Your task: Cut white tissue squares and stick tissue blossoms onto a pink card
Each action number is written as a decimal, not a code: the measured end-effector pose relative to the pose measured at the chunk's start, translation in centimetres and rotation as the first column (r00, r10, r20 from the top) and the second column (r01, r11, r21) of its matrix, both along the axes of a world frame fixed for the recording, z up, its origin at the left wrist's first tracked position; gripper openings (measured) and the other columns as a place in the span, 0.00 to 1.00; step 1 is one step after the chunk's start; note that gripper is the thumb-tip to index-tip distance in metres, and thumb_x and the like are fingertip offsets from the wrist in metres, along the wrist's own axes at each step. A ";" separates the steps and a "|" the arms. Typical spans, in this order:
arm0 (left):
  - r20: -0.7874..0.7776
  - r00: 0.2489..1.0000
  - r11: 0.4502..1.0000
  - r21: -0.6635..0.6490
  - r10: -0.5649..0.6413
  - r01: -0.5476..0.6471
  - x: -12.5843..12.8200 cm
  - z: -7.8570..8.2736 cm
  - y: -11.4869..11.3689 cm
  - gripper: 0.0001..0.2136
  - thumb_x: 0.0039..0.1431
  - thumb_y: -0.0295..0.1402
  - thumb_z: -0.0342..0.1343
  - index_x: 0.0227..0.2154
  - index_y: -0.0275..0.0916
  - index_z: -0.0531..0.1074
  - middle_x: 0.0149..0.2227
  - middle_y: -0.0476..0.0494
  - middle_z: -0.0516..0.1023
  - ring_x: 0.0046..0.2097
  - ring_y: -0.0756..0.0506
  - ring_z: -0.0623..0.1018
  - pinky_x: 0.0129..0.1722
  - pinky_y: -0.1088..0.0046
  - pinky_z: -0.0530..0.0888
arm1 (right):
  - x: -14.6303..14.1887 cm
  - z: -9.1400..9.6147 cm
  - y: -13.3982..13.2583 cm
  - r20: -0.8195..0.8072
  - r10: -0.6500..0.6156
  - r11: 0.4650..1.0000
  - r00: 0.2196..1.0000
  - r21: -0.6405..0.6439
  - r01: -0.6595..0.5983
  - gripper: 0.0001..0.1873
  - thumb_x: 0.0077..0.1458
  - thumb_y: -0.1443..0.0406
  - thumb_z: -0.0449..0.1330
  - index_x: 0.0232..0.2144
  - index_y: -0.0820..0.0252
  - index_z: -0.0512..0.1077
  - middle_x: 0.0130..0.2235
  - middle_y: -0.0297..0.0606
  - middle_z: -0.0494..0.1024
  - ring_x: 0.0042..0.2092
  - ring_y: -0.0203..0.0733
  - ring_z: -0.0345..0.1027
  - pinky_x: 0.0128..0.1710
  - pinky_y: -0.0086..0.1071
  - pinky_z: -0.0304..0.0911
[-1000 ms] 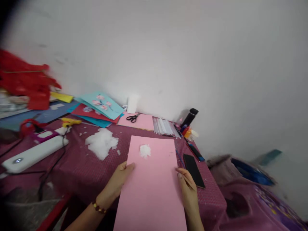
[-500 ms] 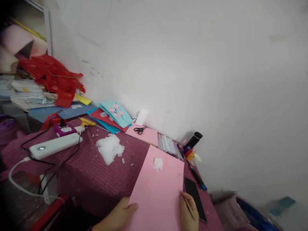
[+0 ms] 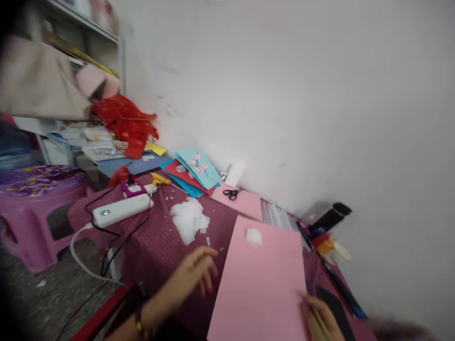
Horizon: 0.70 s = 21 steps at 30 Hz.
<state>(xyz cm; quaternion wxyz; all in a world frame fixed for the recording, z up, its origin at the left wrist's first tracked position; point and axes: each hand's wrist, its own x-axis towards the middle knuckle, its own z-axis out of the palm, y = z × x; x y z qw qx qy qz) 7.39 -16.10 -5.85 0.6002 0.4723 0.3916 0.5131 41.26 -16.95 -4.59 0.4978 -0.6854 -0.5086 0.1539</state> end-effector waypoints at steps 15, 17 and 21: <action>-0.949 0.217 0.871 0.300 0.230 0.389 -1.7 0.7 11.1 0.07 0.53 0.24 0.47 0.27 0.34 0.70 0.31 0.39 0.75 0.33 0.44 0.74 0.36 0.68 0.68 | 0.8 -1.9 0.7 -0.400 0.015 0.995 0.916 -0.089 -0.055 0.14 0.37 0.56 0.66 0.28 0.55 0.70 0.32 0.30 0.75 0.31 0.39 0.66 0.28 0.27 0.61; -0.943 0.264 0.869 0.298 0.204 0.395 -1.7 1.4 11.5 0.06 0.54 0.26 0.47 0.26 0.35 0.69 0.28 0.42 0.75 0.31 0.46 0.73 0.33 0.71 0.68 | 1.5 -2.0 0.5 -0.519 -0.034 0.993 0.854 -0.111 -0.028 0.16 0.36 0.57 0.67 0.30 0.53 0.70 0.31 0.28 0.74 0.28 0.37 0.65 0.25 0.26 0.60; -0.922 0.374 0.828 0.284 0.097 0.484 0.0 2.4 12.3 0.06 0.54 0.28 0.47 0.28 0.36 0.69 0.28 0.48 0.75 0.30 0.50 0.73 0.29 0.77 0.66 | 1.9 -2.2 0.0 -0.631 -0.057 0.995 0.773 -0.100 -0.008 0.16 0.36 0.59 0.67 0.31 0.52 0.70 0.32 0.27 0.74 0.29 0.38 0.67 0.26 0.27 0.63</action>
